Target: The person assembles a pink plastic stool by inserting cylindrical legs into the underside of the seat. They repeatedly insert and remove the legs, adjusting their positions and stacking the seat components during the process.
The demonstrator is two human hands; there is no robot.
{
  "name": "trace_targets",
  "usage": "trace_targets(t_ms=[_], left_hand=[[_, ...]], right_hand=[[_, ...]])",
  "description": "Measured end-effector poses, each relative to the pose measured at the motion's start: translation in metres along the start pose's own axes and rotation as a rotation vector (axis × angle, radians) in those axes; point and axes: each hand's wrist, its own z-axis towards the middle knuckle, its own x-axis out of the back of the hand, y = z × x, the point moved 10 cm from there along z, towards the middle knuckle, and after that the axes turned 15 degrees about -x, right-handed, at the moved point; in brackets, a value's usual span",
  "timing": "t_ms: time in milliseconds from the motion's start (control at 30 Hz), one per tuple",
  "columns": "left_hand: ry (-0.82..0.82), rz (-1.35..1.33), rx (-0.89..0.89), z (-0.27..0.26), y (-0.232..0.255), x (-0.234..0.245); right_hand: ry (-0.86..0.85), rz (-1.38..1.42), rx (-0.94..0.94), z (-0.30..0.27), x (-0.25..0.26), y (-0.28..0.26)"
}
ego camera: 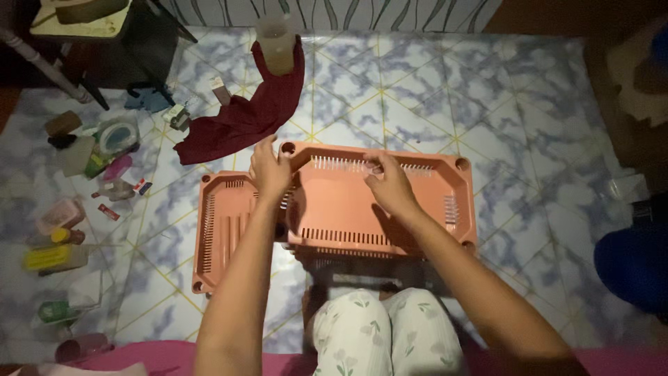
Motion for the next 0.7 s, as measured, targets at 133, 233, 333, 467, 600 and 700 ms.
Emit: trace_targets(t_ms=[133,233,333,467,600,700], left_hand=[[-0.103,-0.329,0.303,-0.004,-0.075,-0.061],[-0.151,-0.650,0.554,-0.014,-0.105,-0.099],[-0.161,-0.948,0.556,-0.011,-0.098,-0.107],[-0.162,-1.253,0.852,-0.034,-0.089,-0.099],[-0.135,-1.427,0.726,-0.027,-0.072,-0.082],[-0.179,-1.349,0.644,-0.037,-0.078,-0.084]], right_hand=[[0.044,-0.127,0.062,0.020,-0.027,0.034],[0.088,-0.220,0.226,0.036,-0.053,0.018],[0.050,-0.305,0.278,0.062,-0.091,-0.005],[-0.040,-0.375,0.170,0.096,-0.139,-0.020],[-0.174,-0.418,0.031,0.116,-0.170,-0.017],[-0.204,-0.365,-0.016,0.115,-0.178,-0.012]])
